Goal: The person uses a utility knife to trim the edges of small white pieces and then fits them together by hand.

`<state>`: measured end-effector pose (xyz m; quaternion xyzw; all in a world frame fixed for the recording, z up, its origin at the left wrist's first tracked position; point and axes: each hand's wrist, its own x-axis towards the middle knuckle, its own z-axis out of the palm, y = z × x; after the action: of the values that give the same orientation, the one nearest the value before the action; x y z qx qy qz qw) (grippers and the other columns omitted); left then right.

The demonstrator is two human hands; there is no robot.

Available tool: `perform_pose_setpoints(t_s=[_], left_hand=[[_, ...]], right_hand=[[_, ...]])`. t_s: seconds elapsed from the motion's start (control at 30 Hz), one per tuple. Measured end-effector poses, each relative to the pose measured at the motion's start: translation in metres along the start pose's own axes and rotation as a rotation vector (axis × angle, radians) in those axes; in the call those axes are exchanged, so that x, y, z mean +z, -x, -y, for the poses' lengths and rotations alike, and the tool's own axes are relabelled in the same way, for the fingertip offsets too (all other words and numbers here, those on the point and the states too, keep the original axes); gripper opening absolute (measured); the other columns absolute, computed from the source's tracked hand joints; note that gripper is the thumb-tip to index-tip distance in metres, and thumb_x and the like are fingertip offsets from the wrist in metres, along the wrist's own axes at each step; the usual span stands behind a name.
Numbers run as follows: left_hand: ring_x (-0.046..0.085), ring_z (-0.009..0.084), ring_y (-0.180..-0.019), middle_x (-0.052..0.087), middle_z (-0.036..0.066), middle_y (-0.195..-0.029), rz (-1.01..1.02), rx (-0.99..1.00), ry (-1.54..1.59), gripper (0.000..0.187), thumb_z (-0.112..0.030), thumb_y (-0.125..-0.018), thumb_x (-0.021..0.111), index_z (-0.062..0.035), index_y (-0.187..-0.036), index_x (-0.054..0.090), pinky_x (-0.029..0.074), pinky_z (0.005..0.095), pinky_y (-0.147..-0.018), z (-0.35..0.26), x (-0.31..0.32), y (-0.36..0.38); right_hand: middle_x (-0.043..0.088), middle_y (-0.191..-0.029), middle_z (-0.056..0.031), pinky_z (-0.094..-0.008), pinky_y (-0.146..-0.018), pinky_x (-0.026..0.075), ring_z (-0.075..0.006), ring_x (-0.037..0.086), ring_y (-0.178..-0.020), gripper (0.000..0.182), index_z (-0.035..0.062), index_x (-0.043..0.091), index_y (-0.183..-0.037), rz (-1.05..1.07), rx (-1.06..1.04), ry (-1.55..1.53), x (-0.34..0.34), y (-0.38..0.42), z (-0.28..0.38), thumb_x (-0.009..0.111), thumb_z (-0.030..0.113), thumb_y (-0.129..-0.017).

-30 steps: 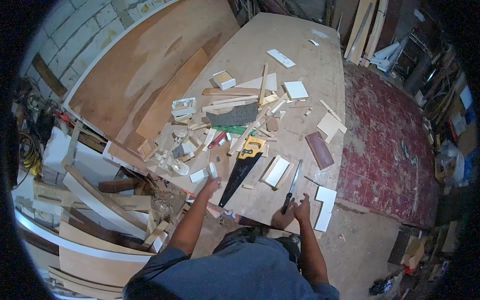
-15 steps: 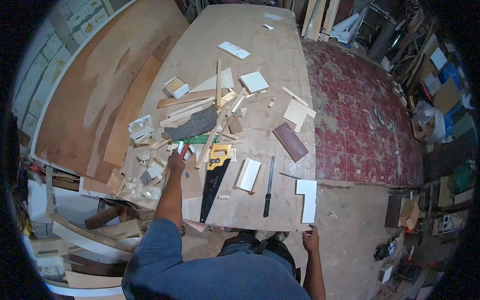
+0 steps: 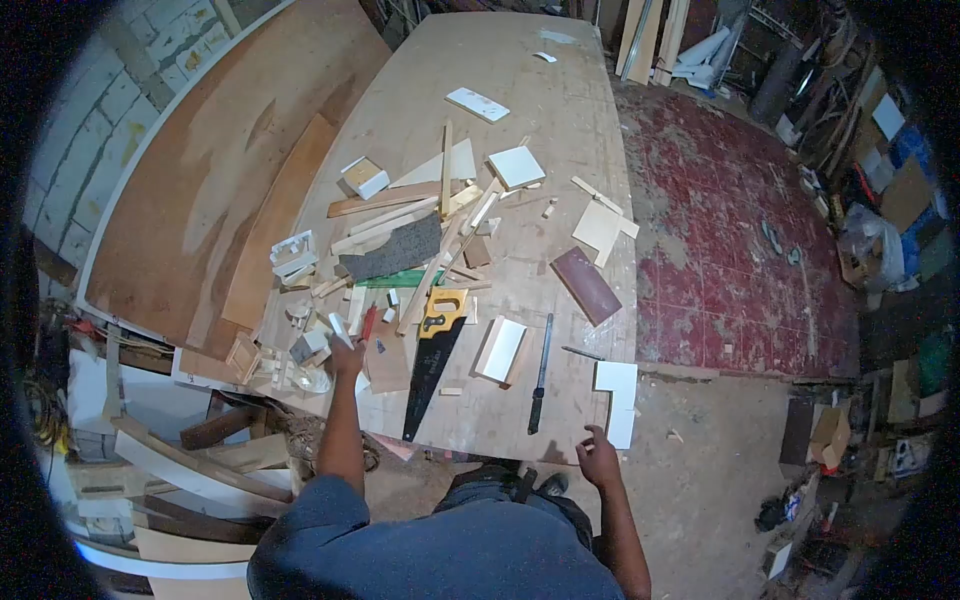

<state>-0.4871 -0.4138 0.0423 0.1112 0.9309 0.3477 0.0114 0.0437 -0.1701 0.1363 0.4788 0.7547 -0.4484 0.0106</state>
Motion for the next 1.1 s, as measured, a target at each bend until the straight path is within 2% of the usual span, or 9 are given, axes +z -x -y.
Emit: perform_pose_setpoints(t_s=[0.03,0.23,0.4,0.47,0.6,0.77,0.83,0.97,1.1], left_hand=[[0.066,0.0271,-0.080,0.064,0.017,-0.092,-0.114,0.033,0.064,0.055,-0.003,-0.072,0.072,0.0041,-0.118,0.042,0.053,0.0384,-0.074,-0.009,-0.011,0.016],[0.057,0.0121,-0.073,0.063,0.007,-0.091,0.126,0.002,0.647,0.040,0.006,-0.072,0.072,0.0019,-0.105,0.049,0.051,0.0268,-0.064,-0.059,-0.002,0.117],[0.061,0.0131,-0.079,0.065,0.009,-0.091,0.309,0.069,0.605,0.035,0.002,-0.074,0.075,0.0018,-0.102,0.054,0.053,0.0271,-0.069,-0.209,-0.013,0.244],[0.063,0.0136,-0.077,0.066,0.008,-0.090,0.354,0.204,0.600,0.037,-0.003,-0.074,0.078,0.0016,-0.102,0.055,0.054,0.0292,-0.070,-0.243,-0.003,0.280],[0.067,0.0149,-0.082,0.069,0.011,-0.093,0.522,0.169,0.569,0.039,-0.003,-0.076,0.076,0.0028,-0.105,0.051,0.055,0.0295,-0.073,-0.317,-0.020,0.342],[0.068,0.0175,-0.083,0.067,0.012,-0.092,0.642,0.219,0.796,0.032,-0.002,-0.081,0.072,0.0029,-0.104,0.050,0.057,0.0280,-0.074,-0.329,0.012,0.377],[0.067,0.0173,-0.080,0.065,0.012,-0.093,0.673,0.108,1.035,0.033,-0.005,-0.083,0.070,0.0013,-0.106,0.047,0.057,0.0276,-0.072,-0.331,0.021,0.381],[0.063,0.0212,-0.098,0.058,0.011,-0.113,0.728,-0.185,1.405,0.020,-0.017,-0.096,0.057,-0.0048,-0.105,0.044,0.055,0.0398,-0.081,-0.346,0.029,0.393],[0.063,0.0211,-0.092,0.061,0.010,-0.100,0.585,-0.328,1.414,0.034,-0.036,-0.102,0.045,-0.0040,-0.110,0.051,0.054,0.0375,-0.079,-0.355,0.036,0.407]], right_hand=[[0.068,-0.098,-0.0197,-0.0380,-0.069,0.054,-0.0294,0.069,-0.077,0.046,0.0047,0.046,-0.128,0.003,-0.007,-0.004,-0.003,-0.001,0.014,0.064,0.011,-0.087],[0.066,-0.102,-0.0140,-0.0345,-0.070,0.054,-0.0217,0.066,-0.083,0.039,0.0045,0.047,-0.127,0.170,-0.257,-0.200,-0.004,-0.025,0.062,0.061,0.009,-0.091],[0.062,-0.111,-0.0140,-0.0354,-0.080,0.054,-0.0201,0.063,-0.094,0.040,0.0056,0.045,-0.131,0.256,-0.344,-0.517,-0.006,-0.028,0.106,0.058,0.009,-0.093],[0.062,-0.108,-0.0121,-0.0336,-0.075,0.055,-0.0195,0.063,-0.089,0.040,0.0069,0.045,-0.131,0.284,-0.262,-0.839,-0.019,-0.019,0.120,0.058,0.009,-0.093],[0.059,-0.095,-0.0088,-0.0284,-0.058,0.055,-0.0160,0.062,-0.077,0.031,0.0049,0.047,-0.123,0.119,-0.250,-0.825,-0.042,-0.012,0.092,0.056,0.003,-0.093],[0.061,-0.088,-0.0097,-0.0291,-0.041,0.048,-0.0167,0.060,-0.057,0.028,0.0009,0.048,-0.116,0.119,-0.270,-0.948,-0.071,0.000,0.045,0.059,-0.001,-0.090],[0.063,-0.081,-0.0080,-0.0283,-0.041,0.047,-0.0154,0.061,-0.059,0.024,0.0026,0.049,-0.110,0.128,-0.237,-1.080,-0.084,0.008,0.039,0.061,0.000,-0.090],[0.064,-0.079,-0.0079,-0.0254,-0.051,0.051,-0.0144,0.063,-0.063,0.019,0.0014,0.052,-0.102,0.248,-0.220,-1.144,-0.107,0.028,0.031,0.064,0.000,-0.088],[0.065,-0.078,-0.0055,-0.0245,-0.054,0.049,-0.0129,0.063,-0.064,0.017,0.0036,0.056,-0.099,0.296,-0.256,-1.097,-0.110,0.044,0.032,0.067,0.003,-0.087]])
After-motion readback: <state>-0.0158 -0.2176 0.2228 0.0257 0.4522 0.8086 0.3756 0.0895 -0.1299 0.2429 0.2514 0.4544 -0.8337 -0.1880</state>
